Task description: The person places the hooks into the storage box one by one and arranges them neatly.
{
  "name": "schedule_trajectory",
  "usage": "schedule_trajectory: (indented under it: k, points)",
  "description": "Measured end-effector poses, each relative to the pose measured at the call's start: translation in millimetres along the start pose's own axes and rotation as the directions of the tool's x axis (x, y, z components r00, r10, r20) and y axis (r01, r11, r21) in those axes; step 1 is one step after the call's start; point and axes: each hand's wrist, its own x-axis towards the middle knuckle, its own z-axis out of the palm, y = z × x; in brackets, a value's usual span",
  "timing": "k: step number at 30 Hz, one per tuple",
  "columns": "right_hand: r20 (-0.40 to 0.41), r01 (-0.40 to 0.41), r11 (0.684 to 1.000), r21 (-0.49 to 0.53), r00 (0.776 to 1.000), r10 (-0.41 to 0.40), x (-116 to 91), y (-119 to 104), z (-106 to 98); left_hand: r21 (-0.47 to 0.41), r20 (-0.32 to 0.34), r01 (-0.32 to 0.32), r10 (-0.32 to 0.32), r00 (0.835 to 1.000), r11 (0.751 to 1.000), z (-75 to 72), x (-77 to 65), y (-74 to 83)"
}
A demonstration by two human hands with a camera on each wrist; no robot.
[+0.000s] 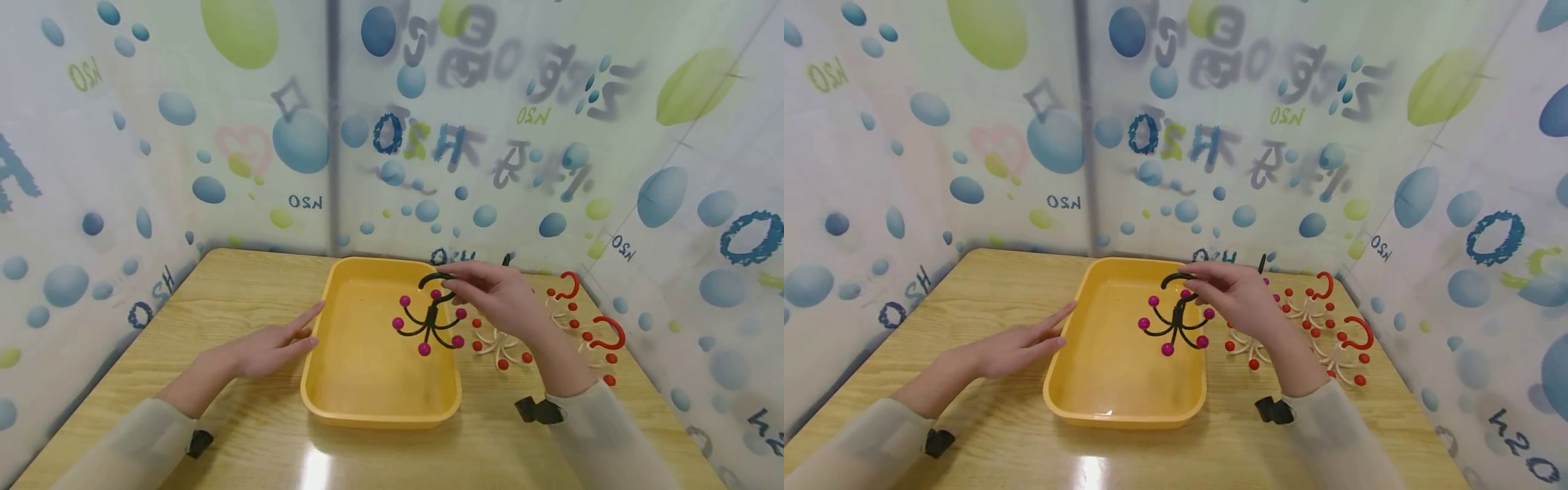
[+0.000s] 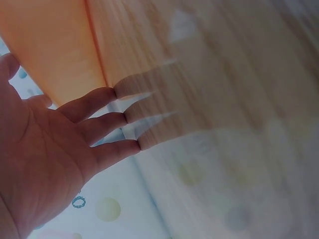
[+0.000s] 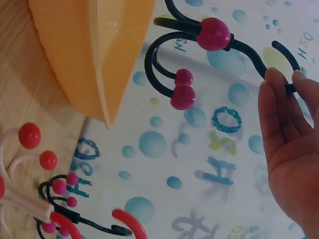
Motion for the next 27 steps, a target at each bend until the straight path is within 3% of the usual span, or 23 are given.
schedule_trajectory:
  k: [17, 27]
  points:
    - [0.055, -0.085, 0.995, -0.052, 0.995, 0.088, 73.3, 4.7, 35.6, -0.007, 0.012, 0.036, -0.036, 0.999, 0.999, -0.9, 0.8, 2.7]
    - [0.065, -0.149, 0.987, -0.059, 0.986, 0.153, 105.0, 16.0, 57.3, -0.004, 0.014, 0.043, -0.043, 0.999, 0.999, 0.2, 1.4, 2.7]
